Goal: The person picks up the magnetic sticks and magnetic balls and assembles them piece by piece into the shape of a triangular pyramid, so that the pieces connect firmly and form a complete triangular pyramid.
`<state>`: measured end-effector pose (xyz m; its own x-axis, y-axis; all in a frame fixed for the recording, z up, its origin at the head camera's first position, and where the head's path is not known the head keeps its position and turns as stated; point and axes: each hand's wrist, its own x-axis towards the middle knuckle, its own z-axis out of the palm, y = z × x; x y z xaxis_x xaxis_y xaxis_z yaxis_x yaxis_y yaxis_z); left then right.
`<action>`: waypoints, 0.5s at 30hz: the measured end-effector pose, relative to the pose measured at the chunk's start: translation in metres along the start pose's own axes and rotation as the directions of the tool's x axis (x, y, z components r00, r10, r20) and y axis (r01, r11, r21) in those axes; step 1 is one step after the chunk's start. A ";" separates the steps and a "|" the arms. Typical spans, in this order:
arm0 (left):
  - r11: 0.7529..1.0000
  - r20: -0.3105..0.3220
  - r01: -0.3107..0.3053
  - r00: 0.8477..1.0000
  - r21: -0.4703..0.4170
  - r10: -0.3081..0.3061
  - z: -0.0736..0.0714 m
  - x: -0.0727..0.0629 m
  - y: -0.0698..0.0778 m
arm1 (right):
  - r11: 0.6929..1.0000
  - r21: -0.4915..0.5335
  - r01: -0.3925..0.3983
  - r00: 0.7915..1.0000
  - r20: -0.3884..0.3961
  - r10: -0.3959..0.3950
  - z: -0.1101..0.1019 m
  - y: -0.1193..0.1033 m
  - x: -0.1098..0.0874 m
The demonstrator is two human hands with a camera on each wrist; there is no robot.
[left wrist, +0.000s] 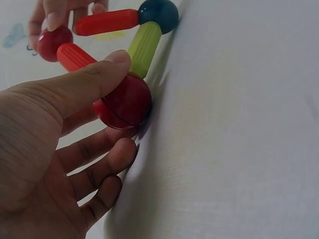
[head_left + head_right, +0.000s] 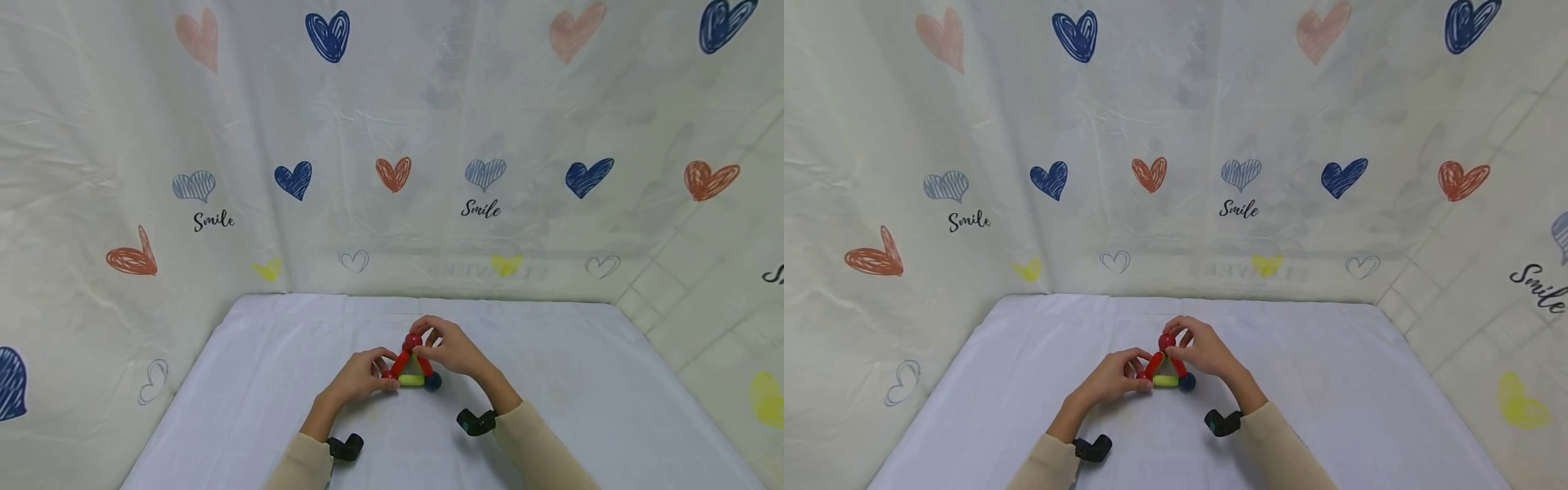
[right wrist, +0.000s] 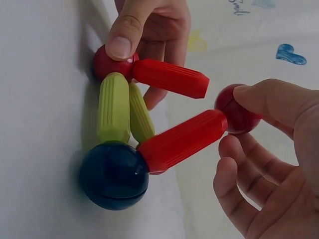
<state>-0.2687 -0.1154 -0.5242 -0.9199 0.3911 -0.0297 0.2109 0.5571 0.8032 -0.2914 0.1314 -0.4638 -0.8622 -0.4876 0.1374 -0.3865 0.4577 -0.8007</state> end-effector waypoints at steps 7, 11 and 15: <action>1.000 -0.005 -0.008 1.000 -0.004 0.008 0.000 -0.001 0.001 | 1.000 0.015 0.017 0.999 0.034 -0.018 0.001 -0.002 -0.006; 1.000 -0.007 -0.004 1.000 -0.001 0.004 0.000 0.000 0.001 | 0.999 0.014 0.042 0.999 0.026 -0.042 0.004 0.001 -0.007; 1.000 -0.006 -0.001 1.000 -0.002 0.001 0.001 0.000 0.000 | 1.000 0.011 0.024 1.000 0.009 -0.024 0.006 0.004 -0.008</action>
<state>-0.2680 -0.1149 -0.5244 -0.9218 0.3869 -0.0253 0.2110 0.5553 0.8044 -0.2839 0.1324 -0.4715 -0.8494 -0.5056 0.1514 -0.4038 0.4379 -0.8032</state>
